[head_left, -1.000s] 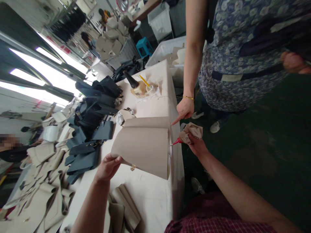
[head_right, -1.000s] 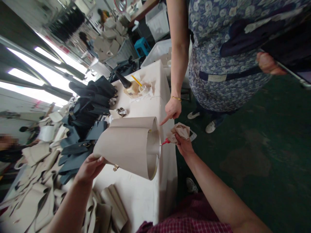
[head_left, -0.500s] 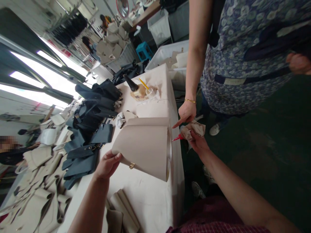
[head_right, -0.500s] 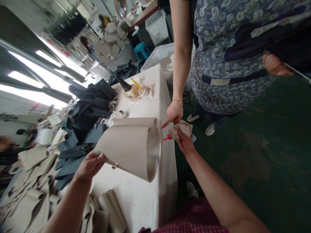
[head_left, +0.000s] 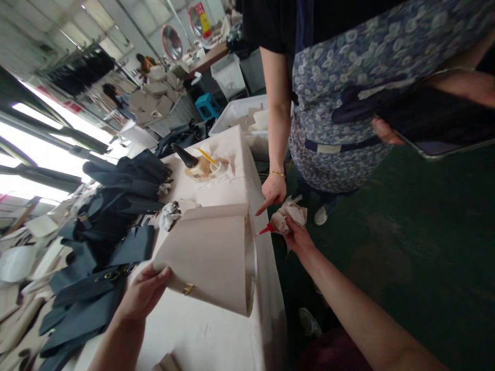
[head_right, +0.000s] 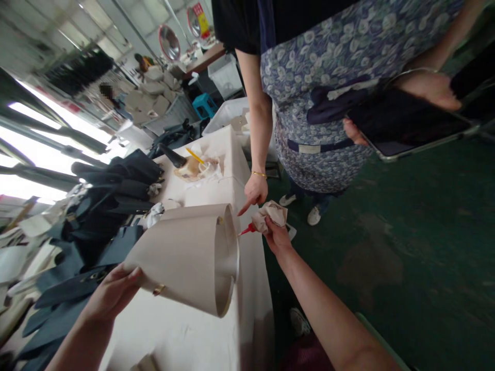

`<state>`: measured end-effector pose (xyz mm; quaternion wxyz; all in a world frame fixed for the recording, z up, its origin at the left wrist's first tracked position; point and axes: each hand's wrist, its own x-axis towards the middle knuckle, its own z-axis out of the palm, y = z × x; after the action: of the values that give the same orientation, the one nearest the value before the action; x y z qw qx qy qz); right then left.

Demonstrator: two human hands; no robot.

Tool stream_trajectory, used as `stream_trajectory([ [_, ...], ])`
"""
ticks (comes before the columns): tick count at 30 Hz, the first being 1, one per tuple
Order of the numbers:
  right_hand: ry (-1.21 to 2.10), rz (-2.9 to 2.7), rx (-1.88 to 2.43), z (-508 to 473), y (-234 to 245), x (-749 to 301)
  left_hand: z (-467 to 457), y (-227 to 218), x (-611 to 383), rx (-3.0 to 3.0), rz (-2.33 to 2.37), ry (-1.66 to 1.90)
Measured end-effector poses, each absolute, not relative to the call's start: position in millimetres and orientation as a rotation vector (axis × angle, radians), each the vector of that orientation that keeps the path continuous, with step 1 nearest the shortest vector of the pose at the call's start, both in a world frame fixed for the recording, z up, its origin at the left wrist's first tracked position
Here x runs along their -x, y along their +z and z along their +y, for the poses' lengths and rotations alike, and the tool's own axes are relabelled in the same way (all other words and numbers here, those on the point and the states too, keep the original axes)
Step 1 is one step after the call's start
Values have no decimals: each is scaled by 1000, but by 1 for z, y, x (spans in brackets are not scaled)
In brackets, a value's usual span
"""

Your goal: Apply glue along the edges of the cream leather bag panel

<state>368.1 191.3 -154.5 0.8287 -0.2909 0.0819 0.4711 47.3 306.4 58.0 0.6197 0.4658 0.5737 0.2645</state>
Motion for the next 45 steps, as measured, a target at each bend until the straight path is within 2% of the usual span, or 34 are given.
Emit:
stream_trajectory([
  [16,951,205,572,201,-148,-385,322,65,-70,-1080,1271,554],
  [45,944,240,633,222,-171,-378,319,58,-59,-1166,1177,515],
])
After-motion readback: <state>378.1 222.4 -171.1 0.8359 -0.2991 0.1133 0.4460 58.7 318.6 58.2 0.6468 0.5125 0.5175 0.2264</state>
